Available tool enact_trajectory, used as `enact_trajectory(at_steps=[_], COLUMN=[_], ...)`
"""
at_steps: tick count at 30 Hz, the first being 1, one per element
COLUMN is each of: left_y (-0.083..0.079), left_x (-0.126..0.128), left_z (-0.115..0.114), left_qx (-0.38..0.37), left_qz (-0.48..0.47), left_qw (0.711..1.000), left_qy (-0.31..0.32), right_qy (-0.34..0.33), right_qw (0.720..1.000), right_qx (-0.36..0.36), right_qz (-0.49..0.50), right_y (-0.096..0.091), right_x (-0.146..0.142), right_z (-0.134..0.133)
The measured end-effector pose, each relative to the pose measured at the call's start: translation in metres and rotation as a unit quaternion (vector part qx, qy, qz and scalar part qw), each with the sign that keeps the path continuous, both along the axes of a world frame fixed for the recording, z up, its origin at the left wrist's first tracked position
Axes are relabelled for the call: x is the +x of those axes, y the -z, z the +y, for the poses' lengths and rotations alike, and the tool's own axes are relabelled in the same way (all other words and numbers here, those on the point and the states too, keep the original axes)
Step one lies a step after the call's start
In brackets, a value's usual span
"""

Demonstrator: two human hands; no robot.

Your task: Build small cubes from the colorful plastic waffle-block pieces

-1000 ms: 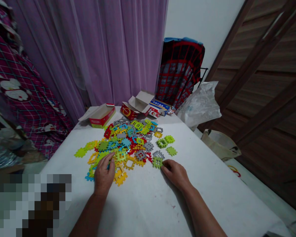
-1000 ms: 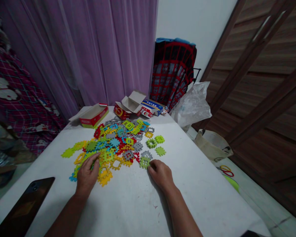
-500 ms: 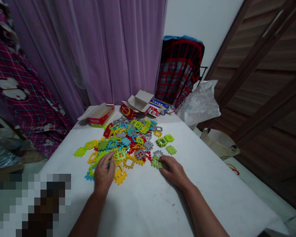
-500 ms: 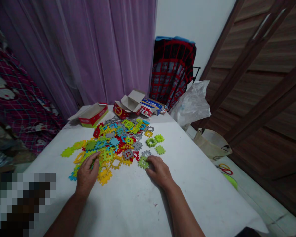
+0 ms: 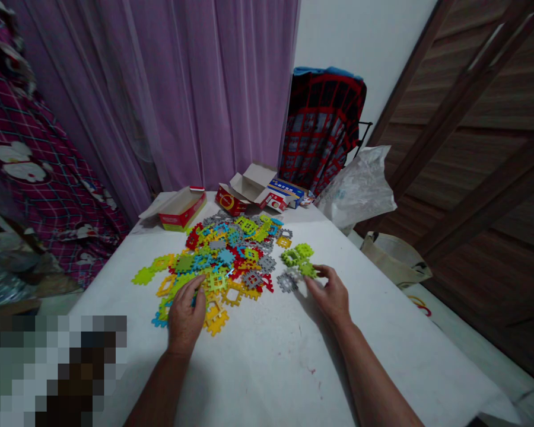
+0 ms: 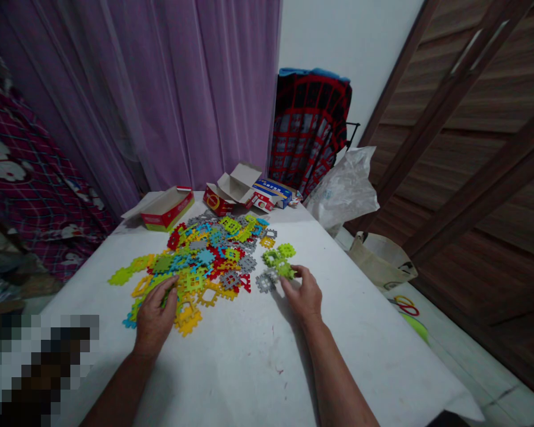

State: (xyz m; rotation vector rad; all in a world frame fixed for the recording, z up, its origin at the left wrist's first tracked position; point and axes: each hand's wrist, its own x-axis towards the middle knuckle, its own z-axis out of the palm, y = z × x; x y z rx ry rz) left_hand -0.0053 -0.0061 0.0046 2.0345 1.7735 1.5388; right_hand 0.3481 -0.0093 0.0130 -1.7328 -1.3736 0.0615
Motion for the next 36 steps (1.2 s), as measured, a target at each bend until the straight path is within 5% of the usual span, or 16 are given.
enact_trajectory(at_steps=[4,8,15,36], left_y=[0.000,0.000,0.004,0.004], left_x=[0.000,-0.001,0.000,0.001], left_z=[-0.001,0.000,0.005,0.005], left_qx=[-0.002,-0.001,0.016,0.017], left_qz=[0.001,0.002,0.019,0.015], left_qw=[1.000,1.000,1.000,1.000], left_qy=[-0.001,-0.006,0.011,0.002], right_qy=[0.095,0.083,0.029,0.042], right_qw=[0.994,0.995,0.996,0.985], right_qx=[-0.020,-0.008,-0.035,-0.069], right_qz=[0.052,0.051,-0.080,-0.153], right_y=[-0.002,0.004,0.006,0.016], right_x=[0.024,0.017,-0.014,-0.013], right_z=[0.034,0.050,0.055,0.058])
